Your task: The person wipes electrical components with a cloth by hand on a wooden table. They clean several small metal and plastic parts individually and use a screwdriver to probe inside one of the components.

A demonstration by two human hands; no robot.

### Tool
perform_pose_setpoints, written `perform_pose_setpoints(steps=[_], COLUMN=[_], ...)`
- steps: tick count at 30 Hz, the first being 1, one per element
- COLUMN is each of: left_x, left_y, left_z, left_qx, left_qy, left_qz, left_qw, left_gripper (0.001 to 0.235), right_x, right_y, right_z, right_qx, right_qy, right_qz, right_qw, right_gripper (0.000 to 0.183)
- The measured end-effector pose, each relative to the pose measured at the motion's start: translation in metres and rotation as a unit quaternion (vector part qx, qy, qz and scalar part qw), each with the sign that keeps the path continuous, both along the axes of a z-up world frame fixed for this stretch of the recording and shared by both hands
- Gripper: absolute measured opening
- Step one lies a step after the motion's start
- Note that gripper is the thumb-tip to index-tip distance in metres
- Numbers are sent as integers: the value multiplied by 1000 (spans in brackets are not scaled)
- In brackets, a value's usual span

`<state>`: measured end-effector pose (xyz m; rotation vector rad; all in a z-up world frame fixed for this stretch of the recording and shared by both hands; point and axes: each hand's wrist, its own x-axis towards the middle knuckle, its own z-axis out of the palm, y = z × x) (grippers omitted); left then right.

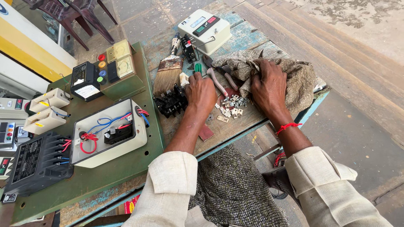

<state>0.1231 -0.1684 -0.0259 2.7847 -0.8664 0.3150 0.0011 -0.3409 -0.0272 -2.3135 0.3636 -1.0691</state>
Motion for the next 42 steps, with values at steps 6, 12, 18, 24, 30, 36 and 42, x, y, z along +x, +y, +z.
perform_pose_setpoints(steps=[6,12,18,24,30,36,42], left_x=[13,-4,6,-26,-69,-94,-99], left_y=[-11,-11,0,23,15,-6,-10], left_z=[2,27,2,35,47,20,10], left_qx=[29,49,-3,-290,-538,-632,-594], left_qy=[91,130,-16,-7,208,193,260], left_qz=[33,15,-1,27,29,-95,-72], left_qw=[995,990,1000,957,817,744,758], left_gripper=[24,37,13,13,14,14,13], right_x=[0,-3,-2,-8,-23,-35,-39], right_y=[0,2,1,7,21,52,44], right_z=[0,2,1,9,28,41,38], right_qx=[-2,1,-12,-34,-57,-90,-4], right_qy=[20,24,16,-53,-85,-96,-58], right_qz=[4,13,20,28,61,213,227], right_qw=[1000,1000,1000,998,993,968,972], right_gripper=[36,36,38,31,26,30,29])
